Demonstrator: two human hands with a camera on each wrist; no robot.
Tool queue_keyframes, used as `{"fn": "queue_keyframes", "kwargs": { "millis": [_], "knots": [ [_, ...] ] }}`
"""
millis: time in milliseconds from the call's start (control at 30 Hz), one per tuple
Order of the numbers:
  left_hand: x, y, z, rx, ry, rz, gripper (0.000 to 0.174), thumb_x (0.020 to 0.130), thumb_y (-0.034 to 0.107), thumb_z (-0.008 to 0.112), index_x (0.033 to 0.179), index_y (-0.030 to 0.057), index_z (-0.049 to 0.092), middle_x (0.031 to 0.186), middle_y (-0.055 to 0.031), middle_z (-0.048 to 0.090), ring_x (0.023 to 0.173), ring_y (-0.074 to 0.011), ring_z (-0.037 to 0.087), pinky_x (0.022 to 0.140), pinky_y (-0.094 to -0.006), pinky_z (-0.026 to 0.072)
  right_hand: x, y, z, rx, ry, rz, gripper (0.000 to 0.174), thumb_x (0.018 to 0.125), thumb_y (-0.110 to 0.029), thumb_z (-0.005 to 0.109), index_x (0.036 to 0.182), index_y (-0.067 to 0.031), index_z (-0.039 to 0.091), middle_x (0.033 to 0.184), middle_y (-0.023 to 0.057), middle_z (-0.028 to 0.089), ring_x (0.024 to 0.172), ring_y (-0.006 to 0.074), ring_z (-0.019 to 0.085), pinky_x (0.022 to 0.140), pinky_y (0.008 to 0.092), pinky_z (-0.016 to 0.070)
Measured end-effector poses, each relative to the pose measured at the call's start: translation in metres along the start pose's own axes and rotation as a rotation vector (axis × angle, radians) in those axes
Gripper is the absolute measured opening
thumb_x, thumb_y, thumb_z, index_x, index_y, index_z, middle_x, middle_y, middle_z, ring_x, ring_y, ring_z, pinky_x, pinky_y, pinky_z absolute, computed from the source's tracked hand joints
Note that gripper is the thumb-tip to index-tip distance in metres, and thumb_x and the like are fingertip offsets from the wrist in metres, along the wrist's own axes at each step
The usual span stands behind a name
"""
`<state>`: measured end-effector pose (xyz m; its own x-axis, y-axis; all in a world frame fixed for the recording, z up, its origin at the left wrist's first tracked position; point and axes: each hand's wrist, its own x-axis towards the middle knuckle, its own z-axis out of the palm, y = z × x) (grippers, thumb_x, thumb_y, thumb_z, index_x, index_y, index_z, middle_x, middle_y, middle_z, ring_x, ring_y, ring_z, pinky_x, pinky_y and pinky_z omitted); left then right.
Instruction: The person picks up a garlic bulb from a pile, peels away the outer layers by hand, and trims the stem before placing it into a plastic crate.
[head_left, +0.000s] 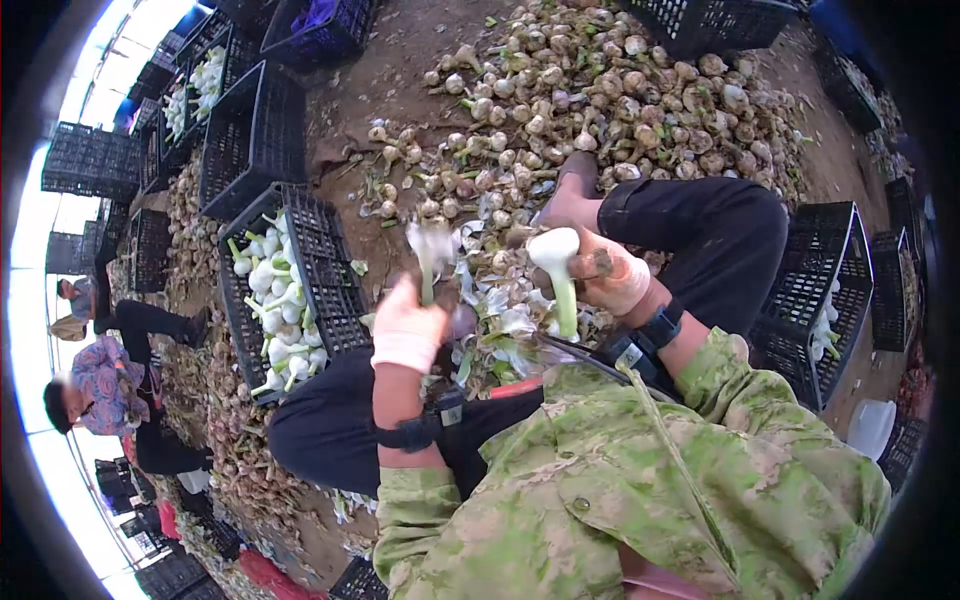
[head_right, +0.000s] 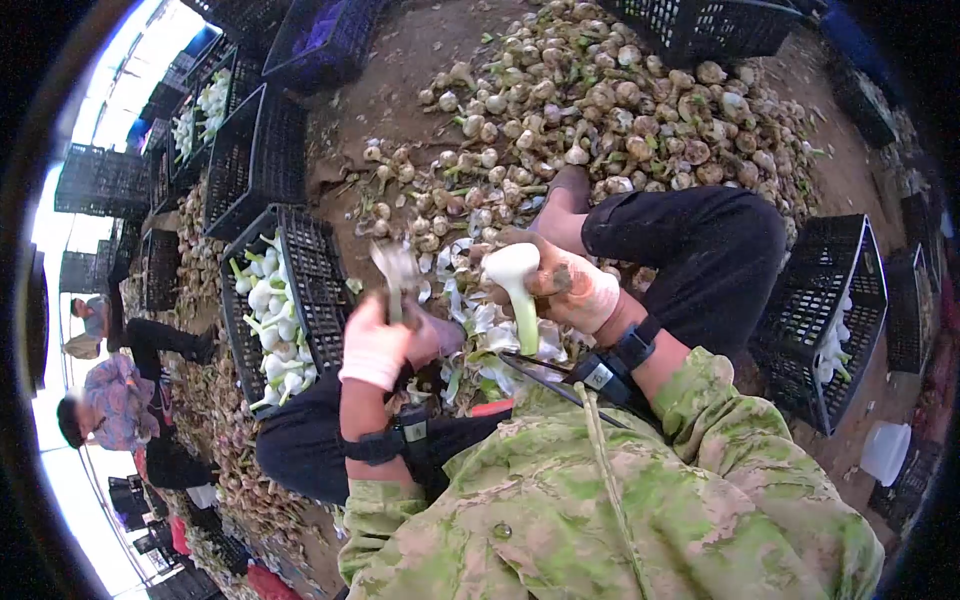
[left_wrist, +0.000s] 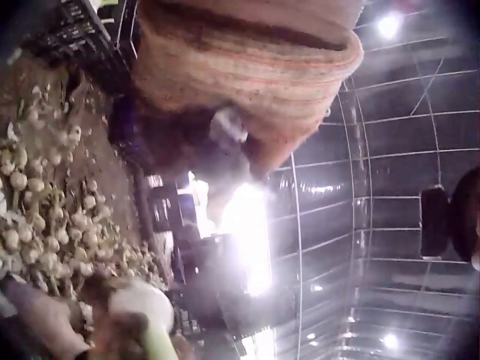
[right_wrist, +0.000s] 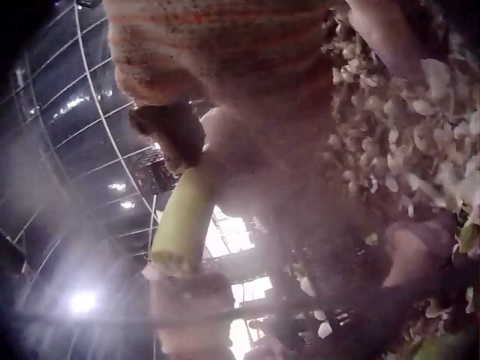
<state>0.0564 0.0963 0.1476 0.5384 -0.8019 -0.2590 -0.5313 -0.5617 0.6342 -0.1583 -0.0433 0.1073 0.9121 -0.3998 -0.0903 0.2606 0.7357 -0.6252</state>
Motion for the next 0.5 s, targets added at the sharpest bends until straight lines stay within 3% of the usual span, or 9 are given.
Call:
{"fn": "queue_keyframes", "kwargs": {
  "millis": [67, 133, 167, 200, 233, 300, 333, 467, 500],
  "knots": [
    [-0.012, 0.006, 0.011, 0.512, 0.186, 0.115, 0.035, 0.069, 0.011, 0.065, 0.102, 0.003, 0.057, 0.091, -0.014, 0.06, 0.08, -0.0188, 0.058, 0.07, -0.0274, 0.0476, -0.006, -0.01, 0.01, 0.056, 0.097, -0.065, 0.065, 0.072, -0.035, 0.067, 0.12, -0.001, 0.039, 0.109, 0.0132, 0.048, 0.091, 0.0248, 0.05, 0.077, 0.0372, 0.0432],
    [-0.008, 0.013, 0.031, -0.232, 0.222, 0.252, 0.053, 0.06, 0.012, 0.072, 0.109, 0.0041, 0.054, 0.097, -0.0124, 0.057, 0.086, -0.022, 0.057, 0.076, -0.0305, 0.0471, -0.016, -0.001, -0.017, 0.317, -0.018, -0.002, 0.069, 0.076, -0.034, 0.065, 0.128, -0.005, 0.031, 0.11, 0.0153, 0.05, 0.093, 0.0283, 0.054, 0.082, 0.0398, 0.0462],
    [-0.014, 0.043, 0.034, -0.174, 0.266, 0.373, 0.052, 0.058, 0.016, 0.073, 0.106, 0.0059, 0.055, 0.095, -0.0117, 0.057, 0.086, -0.0261, 0.056, 0.077, -0.0335, 0.0463, -0.007, 0.008, -0.035, 0.477, -0.21, 0.046, 0.066, 0.079, -0.039, 0.06, 0.128, -0.0057, 0.031, 0.105, 0.0161, 0.052, 0.089, 0.0267, 0.055, 0.077, 0.0388, 0.0471],
    [-0.019, 0.079, 0.032, -0.115, 0.318, 0.501, 0.052, 0.057, 0.02, 0.075, 0.104, 0.0077, 0.056, 0.092, -0.0111, 0.058, 0.087, -0.0301, 0.056, 0.078, -0.0366, 0.0455, -0.014, -0.004, -0.021, 0.381, -0.081, 0.033, 0.065, 0.08, -0.044, 0.056, 0.126, -0.0047, 0.033, 0.102, 0.0135, 0.053, 0.084, 0.0226, 0.055, 0.07, 0.0362, 0.0469],
    [-0.019, 0.097, 0.039, -0.097, 0.227, 0.593, 0.049, 0.057, 0.018, 0.074, 0.101, 0.0081, 0.058, 0.092, -0.0113, 0.058, 0.086, -0.0304, 0.056, 0.076, -0.0362, 0.0459, 0.0, -0.008, -0.041, 0.132, -0.294, 0.069, 0.065, 0.076, -0.052, 0.055, 0.117, -0.0031, 0.042, 0.097, 0.0107, 0.055, 0.081, 0.0224, 0.055, 0.073, 0.0363, 0.0454],
    [-0.016, 0.11, 0.064, -0.102, 0.162, 0.794, 0.037, 0.064, 0.003, 0.067, 0.1, 0.0028, 0.058, 0.092, -0.011, 0.058, 0.085, -0.0196, 0.056, 0.072, -0.0288, 0.0468, -0.017, -0.005, -0.012, 0.049, 0.114, -0.045, 0.065, 0.076, -0.057, 0.052, 0.109, -0.0002, 0.049, 0.098, 0.008, 0.056, 0.088, 0.0211, 0.055, 0.082, 0.0367, 0.0435],
    [-0.004, 0.088, 0.087, -0.198, 0.171, 0.74, 0.029, 0.07, 0.004, 0.063, 0.098, 0.0013, 0.058, 0.094, -0.0088, 0.059, 0.084, -0.0186, 0.056, 0.073, -0.0275, 0.0464, -0.023, 0.01, -0.035, 0.267, 0.079, -0.059, 0.05, 0.083, -0.044, 0.05, 0.11, -0.0021, 0.048, 0.104, 0.0083, 0.055, 0.098, 0.0197, 0.052, 0.089, 0.0351, 0.0408],
    [0.024, 0.119, 0.094, -1.191, 0.037, -0.082, 0.024, 0.082, 0.025, 0.054, 0.097, 0.0064, 0.058, 0.088, -0.0061, 0.06, 0.069, -0.0148, 0.055, 0.059, -0.0283, 0.0469, -0.065, -0.035, -0.03, -0.601, 0.369, -0.434, 0.033, 0.085, -0.033, 0.052, 0.104, -0.0053, 0.054, 0.102, 0.0062, 0.057, 0.095, 0.0184, 0.054, 0.085, 0.0317, 0.0417],
    [0.031, 0.103, 0.096, -1.192, -0.064, -0.088, 0.018, 0.082, 0.025, 0.054, 0.09, 0.009, 0.058, 0.079, -0.0028, 0.059, 0.061, -0.0129, 0.052, 0.052, -0.0271, 0.0431, -0.078, -0.052, -0.033, -0.731, 0.474, -0.528, 0.029, 0.086, -0.03, 0.052, 0.102, -0.0061, 0.055, 0.101, 0.0057, 0.057, 0.094, 0.0181, 0.054, 0.084, 0.0308, 0.042]
  ]
}}
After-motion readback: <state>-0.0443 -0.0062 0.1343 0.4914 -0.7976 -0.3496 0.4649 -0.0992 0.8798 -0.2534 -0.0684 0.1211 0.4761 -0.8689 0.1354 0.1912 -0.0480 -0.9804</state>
